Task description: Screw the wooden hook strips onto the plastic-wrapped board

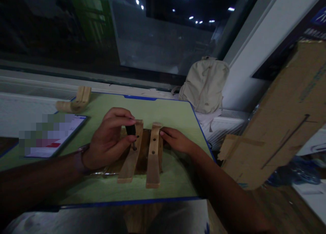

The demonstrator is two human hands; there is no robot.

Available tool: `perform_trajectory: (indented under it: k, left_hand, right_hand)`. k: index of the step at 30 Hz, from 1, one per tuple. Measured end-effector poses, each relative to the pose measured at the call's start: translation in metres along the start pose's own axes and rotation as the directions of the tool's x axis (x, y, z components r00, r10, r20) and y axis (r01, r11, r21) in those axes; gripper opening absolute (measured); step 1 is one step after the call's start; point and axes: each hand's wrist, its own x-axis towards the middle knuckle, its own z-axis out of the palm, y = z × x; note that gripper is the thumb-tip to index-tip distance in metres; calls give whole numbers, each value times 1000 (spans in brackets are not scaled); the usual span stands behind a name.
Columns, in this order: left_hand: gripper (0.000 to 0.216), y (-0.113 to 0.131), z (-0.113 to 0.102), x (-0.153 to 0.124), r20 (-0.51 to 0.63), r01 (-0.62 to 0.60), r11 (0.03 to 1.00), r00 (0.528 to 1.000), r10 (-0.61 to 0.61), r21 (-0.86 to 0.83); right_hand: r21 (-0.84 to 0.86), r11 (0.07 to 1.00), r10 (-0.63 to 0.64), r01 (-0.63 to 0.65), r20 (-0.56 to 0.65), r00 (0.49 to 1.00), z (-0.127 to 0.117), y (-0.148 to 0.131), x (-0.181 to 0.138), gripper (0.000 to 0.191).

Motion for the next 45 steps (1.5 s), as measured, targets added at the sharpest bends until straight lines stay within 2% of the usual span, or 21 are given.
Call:
perform_trajectory:
  k: [3, 9, 14, 16, 23, 28, 35, 40, 45]
  left_hand:
    - [40, 0, -1, 0, 9, 11, 999, 1000, -11, 37]
    - [42, 1, 4, -9, 41, 189, 973, 982, -185, -133]
    - [41, -2, 2, -4, 33, 28, 995, 999, -25, -94]
    - [43, -3, 1, -3, 19, 3, 998, 1000, -2, -68]
    - [42, -1, 5, -13, 54, 179, 975, 983, -173, -130]
    - [47, -2, 5, -14, 95, 135, 976, 988, -120, -173]
    - [45, -2, 8, -13, 107, 207, 953, 976, -187, -222]
    - [39, -2, 7, -11, 21, 170, 977, 985, -169, -126]
    - [41, -1, 10, -12, -24, 194, 961, 979, -203, -197]
  right_hand:
    - [0, 1000, 5, -5, 4, 1000, 0, 0, 0, 52]
    - [12, 1000, 1, -1, 3, 1000, 0, 0, 1, 53]
    - [7, 1000, 2, -2, 5, 1000, 0, 1, 2, 57]
    - [16, 1000, 3, -3, 7, 1000, 0, 1, 2, 57]
    - [32, 999, -8, 8, 16, 1000, -1, 3, 2, 50]
    - [10, 999, -37, 37, -17, 999, 0, 4, 1, 52]
    - [9, 1000, -27, 27, -8, 1000, 0, 0, 1, 57]
    - [-20, 1000, -6, 6, -2, 1000, 0, 0, 0, 52]
    - [-37, 999, -24, 24, -19, 1000, 1, 4, 1, 52]
